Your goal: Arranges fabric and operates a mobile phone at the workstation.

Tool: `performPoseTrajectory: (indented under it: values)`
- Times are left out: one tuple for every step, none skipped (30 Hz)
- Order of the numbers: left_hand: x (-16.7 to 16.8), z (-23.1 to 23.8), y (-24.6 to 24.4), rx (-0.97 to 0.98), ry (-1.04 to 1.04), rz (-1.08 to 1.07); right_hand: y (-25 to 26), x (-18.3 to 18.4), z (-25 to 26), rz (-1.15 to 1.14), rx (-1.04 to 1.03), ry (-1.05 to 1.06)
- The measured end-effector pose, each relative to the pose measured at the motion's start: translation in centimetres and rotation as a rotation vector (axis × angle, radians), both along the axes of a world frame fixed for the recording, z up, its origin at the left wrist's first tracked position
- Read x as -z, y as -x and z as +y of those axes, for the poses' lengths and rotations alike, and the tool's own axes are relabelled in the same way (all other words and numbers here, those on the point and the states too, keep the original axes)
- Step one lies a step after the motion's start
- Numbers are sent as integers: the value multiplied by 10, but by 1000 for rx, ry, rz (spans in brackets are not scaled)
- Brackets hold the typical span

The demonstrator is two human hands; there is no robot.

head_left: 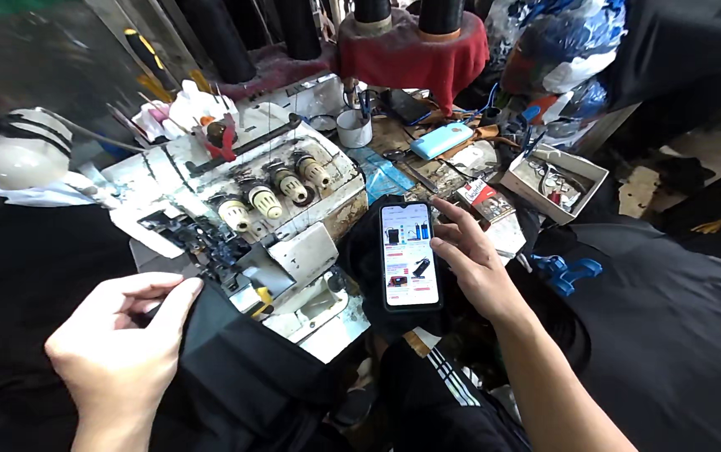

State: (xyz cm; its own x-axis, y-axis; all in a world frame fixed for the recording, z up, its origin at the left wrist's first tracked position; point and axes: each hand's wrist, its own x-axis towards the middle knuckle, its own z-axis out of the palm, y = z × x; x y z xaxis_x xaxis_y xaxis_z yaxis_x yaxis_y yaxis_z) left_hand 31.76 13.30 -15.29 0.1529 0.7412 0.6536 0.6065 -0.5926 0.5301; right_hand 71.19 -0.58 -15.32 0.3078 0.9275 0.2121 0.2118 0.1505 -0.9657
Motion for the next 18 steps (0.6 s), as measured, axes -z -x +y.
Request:
performPoseTrajectory:
  values:
    - [0, 0, 0, -1, 1, 2, 0, 0, -1, 0, -3, -1]
    - [1, 0, 1, -3, 3, 4, 0, 1, -1, 4, -9, -10]
    - [0, 0, 0, -4, 3, 4, 0, 2, -1, 9, -11, -15]
    - [0, -1, -1, -3, 2, 2, 0, 2, -1, 11, -8, -14]
    - [-1, -1, -1, -3, 2, 0, 1, 2, -1, 14, -5, -12]
    - [-2, -2, -2, -3, 3, 0, 1, 1, -1, 16, -1, -12]
    - [-2, -3, -3, -5, 4, 0, 1, 1, -1, 18, -2, -14]
    - [-2, -3, -3, -6, 3, -1, 2, 1, -1, 19, -6, -16]
    - [-2, -3, -3, -7, 2, -1, 1, 1, -1, 22, -9, -17]
    - [-2, -2, -2, -8, 1, -1, 1, 2, -1, 24, -12, -19]
    - [-1, -2, -1, -7, 2, -1, 1, 2, -1, 25, -13, -20]
    - [-1, -1, -1, -6, 3, -1, 1, 2, -1, 27, -14, -20]
    - [0, -1, 0, -5, 3, 0, 2, 1, -1, 28, -15, -21]
    - [0, -1, 0, -6, 4, -1, 2, 1, -1, 29, -15, -24]
    - [0, -1, 0, -7, 7, -1, 2, 1, -1, 31, -16, -28]
    - [1, 0, 0, -6, 8, -3, 2, 1, -1, 33, -19, -29]
    - [1, 0, 0, -4, 7, -5, 2, 2, -1, 36, -21, -31]
    - [1, 0, 0, -2, 8, -5, 2, 2, -1, 36, -20, -31]
